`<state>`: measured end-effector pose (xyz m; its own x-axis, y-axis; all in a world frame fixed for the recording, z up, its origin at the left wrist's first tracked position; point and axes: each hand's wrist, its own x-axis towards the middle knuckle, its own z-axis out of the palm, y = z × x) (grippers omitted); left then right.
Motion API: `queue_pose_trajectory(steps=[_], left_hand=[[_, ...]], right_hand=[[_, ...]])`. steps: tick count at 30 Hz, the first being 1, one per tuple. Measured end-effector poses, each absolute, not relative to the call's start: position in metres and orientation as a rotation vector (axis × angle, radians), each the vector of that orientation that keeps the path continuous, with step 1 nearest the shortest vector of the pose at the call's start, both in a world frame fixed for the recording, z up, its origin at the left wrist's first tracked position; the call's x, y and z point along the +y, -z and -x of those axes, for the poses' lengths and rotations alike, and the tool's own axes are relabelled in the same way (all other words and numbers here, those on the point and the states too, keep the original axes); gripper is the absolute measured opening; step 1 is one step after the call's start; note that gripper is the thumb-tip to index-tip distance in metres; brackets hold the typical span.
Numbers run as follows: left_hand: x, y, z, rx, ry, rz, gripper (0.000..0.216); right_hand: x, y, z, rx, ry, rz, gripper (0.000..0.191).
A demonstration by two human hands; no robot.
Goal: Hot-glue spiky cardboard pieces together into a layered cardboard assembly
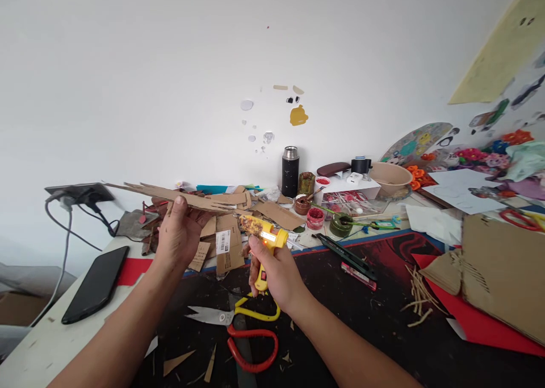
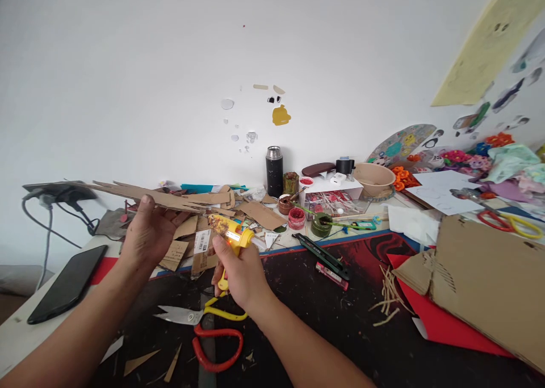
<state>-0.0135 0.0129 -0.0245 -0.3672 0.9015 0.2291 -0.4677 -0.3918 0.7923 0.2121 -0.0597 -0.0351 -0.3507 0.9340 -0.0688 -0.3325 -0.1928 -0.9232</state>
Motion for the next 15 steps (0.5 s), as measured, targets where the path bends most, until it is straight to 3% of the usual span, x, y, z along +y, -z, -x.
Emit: queue_pose_trajectory(steps=[15], left_hand=[[0.0111,0.0244,0.0107,0.810,-1.880,-0.832,0.056]], right_hand=[[-0.0593,0.0327,-0.2134,-1.034,-1.712,0.867,0.080]])
